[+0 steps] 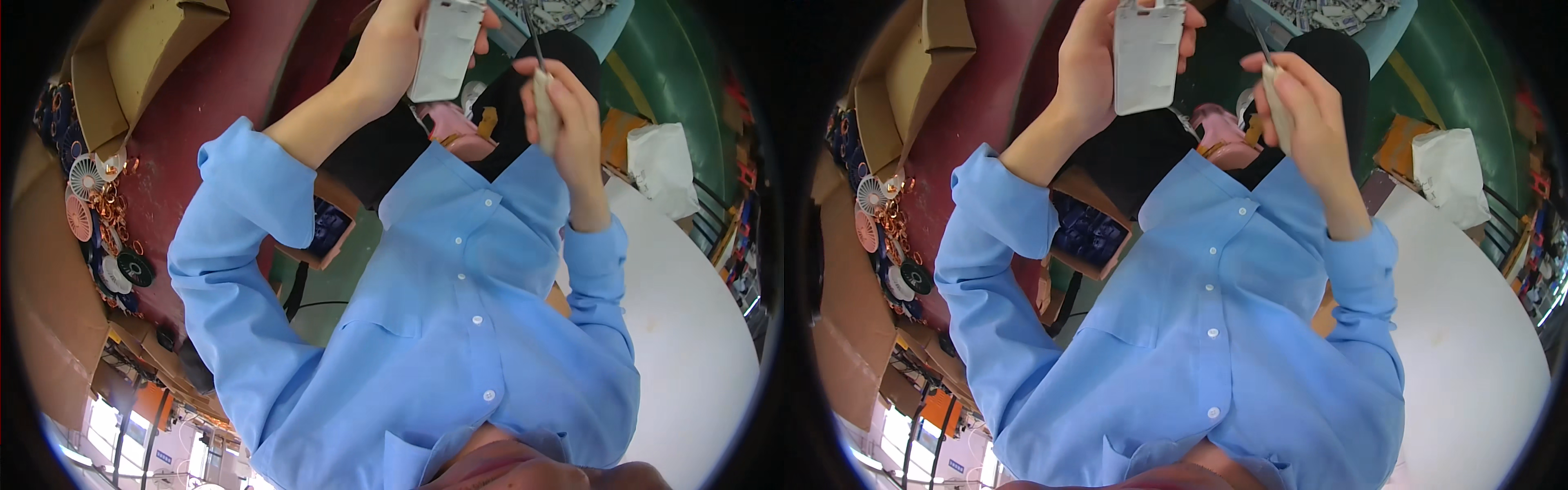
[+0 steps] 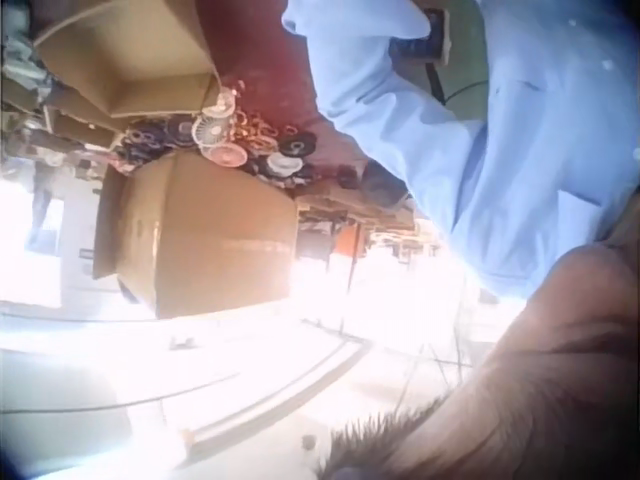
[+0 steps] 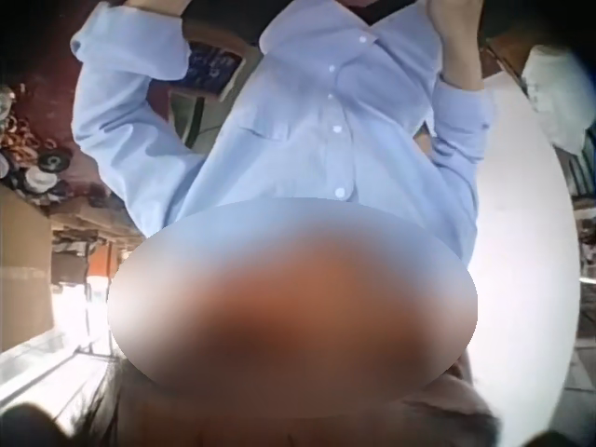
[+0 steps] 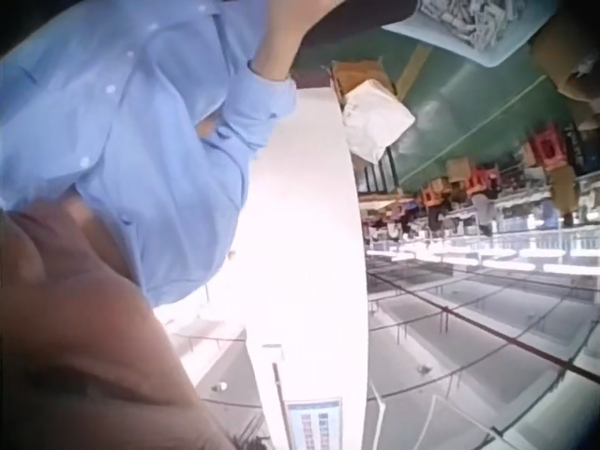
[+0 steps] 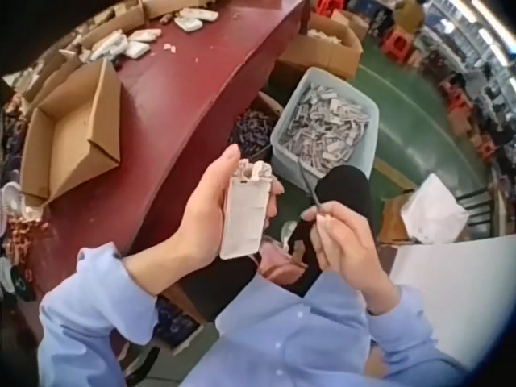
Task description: Assembling small electronic components using a manual screwdriver.
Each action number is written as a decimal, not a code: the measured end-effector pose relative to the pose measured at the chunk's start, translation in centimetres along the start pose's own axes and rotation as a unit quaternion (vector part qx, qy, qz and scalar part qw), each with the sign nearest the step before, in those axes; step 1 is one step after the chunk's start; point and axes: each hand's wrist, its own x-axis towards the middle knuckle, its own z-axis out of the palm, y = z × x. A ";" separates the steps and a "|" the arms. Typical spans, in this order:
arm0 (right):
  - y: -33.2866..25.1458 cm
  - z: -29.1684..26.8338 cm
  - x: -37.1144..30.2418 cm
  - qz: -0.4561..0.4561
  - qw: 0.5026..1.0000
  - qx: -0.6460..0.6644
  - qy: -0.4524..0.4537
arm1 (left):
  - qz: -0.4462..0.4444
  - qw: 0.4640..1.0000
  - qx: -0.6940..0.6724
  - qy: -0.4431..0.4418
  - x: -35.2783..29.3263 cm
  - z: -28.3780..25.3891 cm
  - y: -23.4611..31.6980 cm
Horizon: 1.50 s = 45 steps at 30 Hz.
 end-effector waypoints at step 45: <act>-11.1 3.3 -4.9 -0.174 0.796 -0.579 -0.014 | 0.046 0.998 0.028 0.017 -0.6 0.4 0.4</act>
